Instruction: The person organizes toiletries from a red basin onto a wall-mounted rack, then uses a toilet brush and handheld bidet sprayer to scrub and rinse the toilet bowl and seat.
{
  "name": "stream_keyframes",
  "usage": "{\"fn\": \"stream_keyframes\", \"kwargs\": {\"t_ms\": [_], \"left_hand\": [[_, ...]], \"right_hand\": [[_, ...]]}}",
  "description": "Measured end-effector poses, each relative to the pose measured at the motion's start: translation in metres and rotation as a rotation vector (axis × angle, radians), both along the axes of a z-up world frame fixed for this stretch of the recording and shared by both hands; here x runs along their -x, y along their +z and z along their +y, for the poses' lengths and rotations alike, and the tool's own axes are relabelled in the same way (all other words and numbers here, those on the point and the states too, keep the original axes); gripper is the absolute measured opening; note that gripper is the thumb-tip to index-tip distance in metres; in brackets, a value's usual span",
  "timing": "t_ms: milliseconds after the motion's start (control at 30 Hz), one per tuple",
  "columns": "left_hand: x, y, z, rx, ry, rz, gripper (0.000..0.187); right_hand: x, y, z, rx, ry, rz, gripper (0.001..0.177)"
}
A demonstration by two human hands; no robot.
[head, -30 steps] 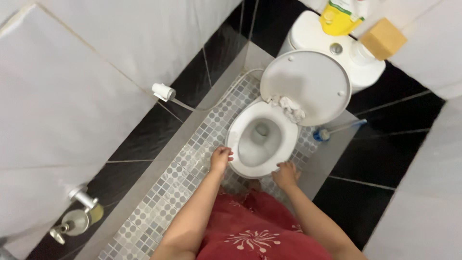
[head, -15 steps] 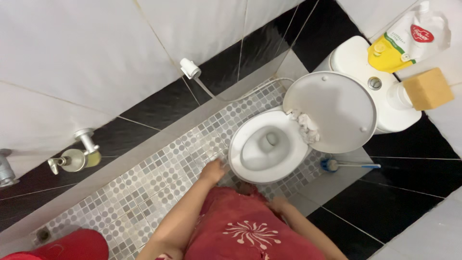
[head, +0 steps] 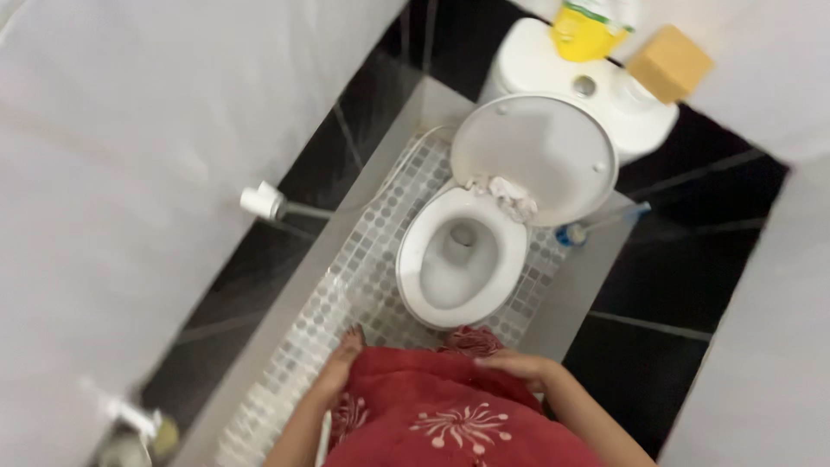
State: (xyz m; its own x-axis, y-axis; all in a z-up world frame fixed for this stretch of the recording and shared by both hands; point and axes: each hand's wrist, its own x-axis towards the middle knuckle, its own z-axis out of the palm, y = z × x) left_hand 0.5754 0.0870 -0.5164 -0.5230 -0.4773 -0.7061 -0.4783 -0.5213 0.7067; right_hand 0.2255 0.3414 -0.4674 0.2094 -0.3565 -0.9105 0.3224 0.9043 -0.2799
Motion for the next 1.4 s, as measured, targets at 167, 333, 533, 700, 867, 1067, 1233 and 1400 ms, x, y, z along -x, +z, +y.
{"fn": "stream_keyframes", "kwargs": {"t_ms": [167, 333, 533, 700, 867, 1067, 1233, 1400], "left_hand": [[0.033, -0.013, -0.004, 0.256, -0.485, -0.245, 0.080], [0.004, -0.019, -0.043, 0.172, -0.923, -0.197, 0.064], [-0.005, -0.031, -0.003, 0.176, -1.327, -0.248, 0.046], [0.051, -0.036, -0.039, 0.402, -1.549, -0.217, 0.033], [0.177, -0.019, -0.029, 0.684, -1.398, -0.046, 0.028], [0.342, -0.011, 0.057, 0.598, -1.279, 0.106, 0.024], [0.448, -0.042, 0.127, 0.523, -1.137, 0.283, 0.024], [0.500, -0.066, 0.160, 0.402, -1.093, 0.242, 0.023]], "right_hand": [[-0.134, -0.043, -0.051, 0.261, 0.036, 0.017, 0.035], [-0.209, -0.061, -0.068, 0.349, 0.104, 0.182, 0.030], [-0.252, -0.071, -0.080, 0.449, 0.143, 0.470, 0.025], [-0.208, -0.090, -0.057, 0.189, -0.267, 0.806, 0.022], [-0.101, -0.120, -0.004, 0.081, -0.600, 0.875, 0.027], [0.095, -0.177, 0.046, 0.009, -0.517, 1.137, 0.023], [0.270, -0.226, 0.073, -0.126, -0.193, 1.385, 0.021], [0.406, -0.253, 0.079, -0.286, 0.262, 1.530, 0.032]]}}
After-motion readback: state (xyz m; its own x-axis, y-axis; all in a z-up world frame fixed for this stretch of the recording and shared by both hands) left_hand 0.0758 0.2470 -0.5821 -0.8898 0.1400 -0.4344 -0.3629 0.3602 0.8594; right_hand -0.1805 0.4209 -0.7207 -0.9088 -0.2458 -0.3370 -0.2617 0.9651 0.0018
